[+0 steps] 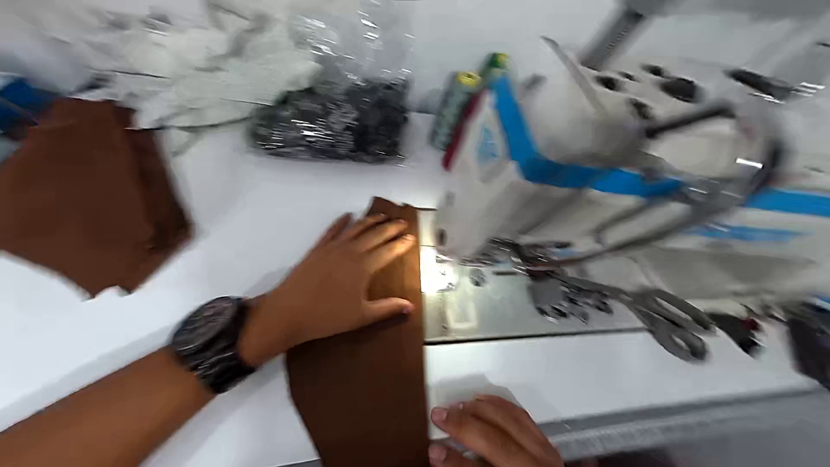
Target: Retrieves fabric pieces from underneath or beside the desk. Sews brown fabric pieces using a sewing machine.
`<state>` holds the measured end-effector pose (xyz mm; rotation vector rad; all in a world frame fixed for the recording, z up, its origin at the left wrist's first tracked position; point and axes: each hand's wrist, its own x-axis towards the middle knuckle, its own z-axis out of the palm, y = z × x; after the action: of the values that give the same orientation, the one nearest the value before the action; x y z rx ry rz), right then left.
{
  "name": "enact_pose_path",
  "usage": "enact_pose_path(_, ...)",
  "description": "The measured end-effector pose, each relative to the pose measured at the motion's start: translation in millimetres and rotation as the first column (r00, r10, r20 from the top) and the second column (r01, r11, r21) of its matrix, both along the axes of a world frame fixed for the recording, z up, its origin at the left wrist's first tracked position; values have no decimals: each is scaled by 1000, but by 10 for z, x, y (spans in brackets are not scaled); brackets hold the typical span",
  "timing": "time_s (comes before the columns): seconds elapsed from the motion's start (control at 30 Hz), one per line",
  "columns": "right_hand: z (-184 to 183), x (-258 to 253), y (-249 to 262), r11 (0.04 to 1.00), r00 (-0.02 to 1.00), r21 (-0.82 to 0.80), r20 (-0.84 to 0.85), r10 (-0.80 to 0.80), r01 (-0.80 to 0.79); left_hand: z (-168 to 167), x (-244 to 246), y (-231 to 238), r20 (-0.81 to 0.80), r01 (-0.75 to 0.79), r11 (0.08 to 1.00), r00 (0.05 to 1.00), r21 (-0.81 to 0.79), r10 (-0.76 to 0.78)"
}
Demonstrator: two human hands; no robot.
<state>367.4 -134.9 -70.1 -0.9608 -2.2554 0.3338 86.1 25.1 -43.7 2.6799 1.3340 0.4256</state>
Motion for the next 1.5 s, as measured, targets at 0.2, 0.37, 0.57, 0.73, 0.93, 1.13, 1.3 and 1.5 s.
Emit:
enact_pose_path(0.2, 437, 1070, 831, 894, 897, 93, 20, -442, 438, -21, -8, 28, 10, 6, 998, 1000, 67, -7)
enact_pose_path(0.37, 663, 1124, 1492, 971, 932, 106, 275, -238, 217, -17, -6, 34, -1, -4, 998, 1000, 68, 4)
enact_pose_path(0.57, 633, 995, 1798, 998, 895, 18, 443, -57, 54, -22, -11, 40, -15, -19, 998, 1000, 56, 19)
enact_pose_path(0.73, 673, 1028, 1671, 996, 952, 48, 294, -86, 75, -16, -6, 27, -19, -24, 999, 1000, 48, 25)
enact_pose_path(0.93, 684, 565, 1423, 888, 1000, -460, -12, 10, -14, 5, 0, 23, -26, -24, 999, 999, 39, 25)
enact_pose_path(1.13, 576, 278, 1591, 947, 966, -317, 257, 41, 44, 39, 13, 9, -55, -46, 999, 997, 11, 46)
enact_pose_path(1.3, 597, 443, 1547, 998, 941, 66, 339, -1, -23, 33, 15, 11, -72, -47, 999, 996, 13, 48)
enact_pose_path(1.5, 449, 344, 1685, 974, 929, 179, 363, 69, -142, 84, 34, -55, 71, -42, 996, 997, 76, 36)
